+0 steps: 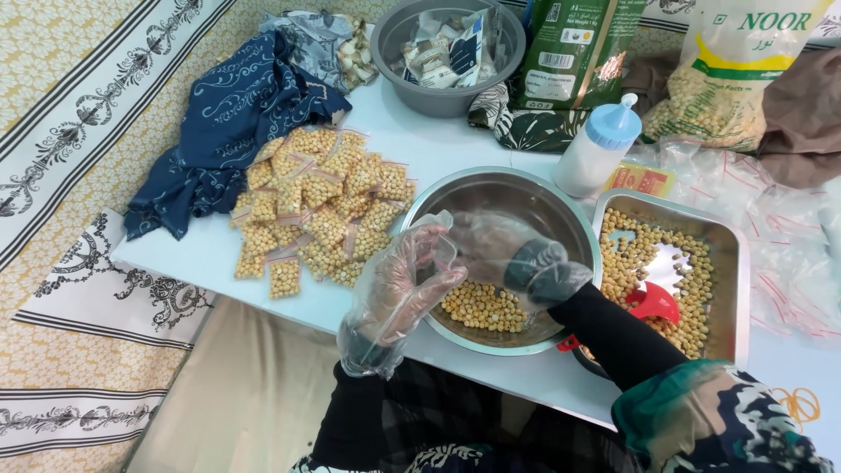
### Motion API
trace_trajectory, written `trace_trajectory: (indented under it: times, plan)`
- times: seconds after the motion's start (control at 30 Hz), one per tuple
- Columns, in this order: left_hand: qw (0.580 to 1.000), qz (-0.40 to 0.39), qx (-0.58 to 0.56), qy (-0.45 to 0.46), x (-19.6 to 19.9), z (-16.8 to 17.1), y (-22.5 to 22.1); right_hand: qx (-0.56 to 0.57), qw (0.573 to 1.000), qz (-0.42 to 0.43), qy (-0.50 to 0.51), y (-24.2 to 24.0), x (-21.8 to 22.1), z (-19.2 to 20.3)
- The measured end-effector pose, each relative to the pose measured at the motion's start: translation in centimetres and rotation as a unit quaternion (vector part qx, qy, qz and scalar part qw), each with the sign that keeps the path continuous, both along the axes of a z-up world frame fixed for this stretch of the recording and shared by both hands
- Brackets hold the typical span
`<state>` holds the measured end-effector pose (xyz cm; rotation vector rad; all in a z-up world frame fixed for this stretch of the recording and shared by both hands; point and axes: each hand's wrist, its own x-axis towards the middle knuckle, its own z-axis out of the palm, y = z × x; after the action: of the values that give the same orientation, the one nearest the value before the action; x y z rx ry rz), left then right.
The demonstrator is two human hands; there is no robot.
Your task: The person is manually portioning nuts from a large bowl into individual small plastic bags for packaging.
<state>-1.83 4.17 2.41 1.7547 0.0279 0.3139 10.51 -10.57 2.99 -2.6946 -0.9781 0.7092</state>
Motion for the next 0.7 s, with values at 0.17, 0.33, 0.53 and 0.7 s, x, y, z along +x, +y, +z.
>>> trace_trajectory:
  times: [0.17,0.33,0.53,0.7]
  plan:
    - [0.999,-0.023,-0.003,0.028,0.1,-0.3,0.2,0.197,0.889,0.327,-0.253,-1.1,-3.2,-2.3]
    - [0.998,-0.042,0.052,0.014,0.1,-0.5,-0.4,0.171,0.931,0.283,-0.155,-5.9,-3.3,-3.5]
    - [0.994,-0.059,0.04,0.083,-0.4,2.9,-2.8,-0.032,0.934,0.296,-0.199,-8.1,-3.4,-1.3]
    - [0.986,-0.069,0.141,0.052,-0.3,0.9,-3.4,-0.044,0.992,0.077,-0.09,-8.0,-3.5,-2.8]
